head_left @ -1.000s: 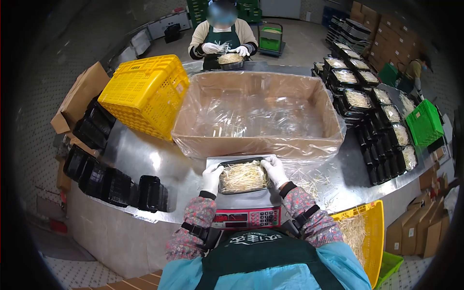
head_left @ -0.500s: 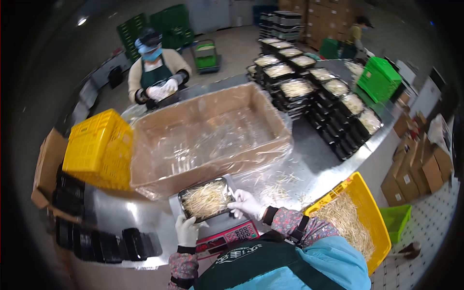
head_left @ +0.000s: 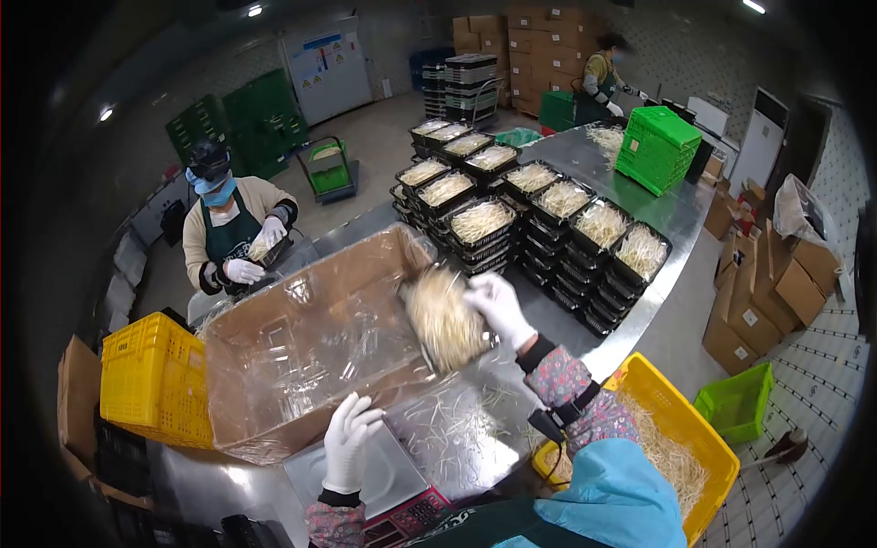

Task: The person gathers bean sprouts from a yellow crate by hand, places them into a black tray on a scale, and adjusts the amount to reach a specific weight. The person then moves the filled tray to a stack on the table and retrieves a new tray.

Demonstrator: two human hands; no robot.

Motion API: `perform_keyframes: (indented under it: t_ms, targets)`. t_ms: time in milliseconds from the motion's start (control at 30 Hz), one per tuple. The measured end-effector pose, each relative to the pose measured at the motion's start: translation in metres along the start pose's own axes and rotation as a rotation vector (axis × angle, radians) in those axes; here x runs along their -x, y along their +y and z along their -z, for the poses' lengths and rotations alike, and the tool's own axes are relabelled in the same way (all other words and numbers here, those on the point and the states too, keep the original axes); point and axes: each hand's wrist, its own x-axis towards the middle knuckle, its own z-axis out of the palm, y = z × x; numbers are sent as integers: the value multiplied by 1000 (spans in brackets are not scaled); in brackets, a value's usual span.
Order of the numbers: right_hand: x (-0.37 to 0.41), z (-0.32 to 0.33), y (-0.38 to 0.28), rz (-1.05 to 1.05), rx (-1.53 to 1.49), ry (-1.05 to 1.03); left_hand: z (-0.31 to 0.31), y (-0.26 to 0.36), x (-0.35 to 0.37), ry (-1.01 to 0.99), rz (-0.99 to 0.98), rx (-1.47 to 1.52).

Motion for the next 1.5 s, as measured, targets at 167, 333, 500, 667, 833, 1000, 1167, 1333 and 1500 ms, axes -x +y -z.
perform_keyframes:
  t_ms: [167, 333, 500, 667, 833, 1000, 1167, 1333, 1500]
  targets:
    - [-179, 38, 12, -19, -228, 591, 40, -20, 17, 222, 147, -193]
    - [-240, 64, 74, -192, -171, 833, 96, -40, 58, 472, 147, -262]
    - [-224, 70, 71, -49, 378, 824, 124, -47, 88, 606, 139, -272]
    - [-227, 64, 40, 799, 1142, 422, 95, -44, 72, 584, 77, -355]
    - [-228, 47, 73, 417, 1530, 51, 78, -40, 46, 523, 183, -341]
    - [-241, 58, 62, 254, 1508, -15, 93, -43, 70, 503, 142, -346]
    - [-248, 69, 54, 255, 1429, -10, 165, -64, 138, 820, 27, -660]
    - [-215, 63, 23, 642, 1115, 154, 275, -68, 221, 1130, 77, -1281]
    - [-174, 45, -8, 534, 564, 138, 318, -30, 264, 1330, 395, -1817]
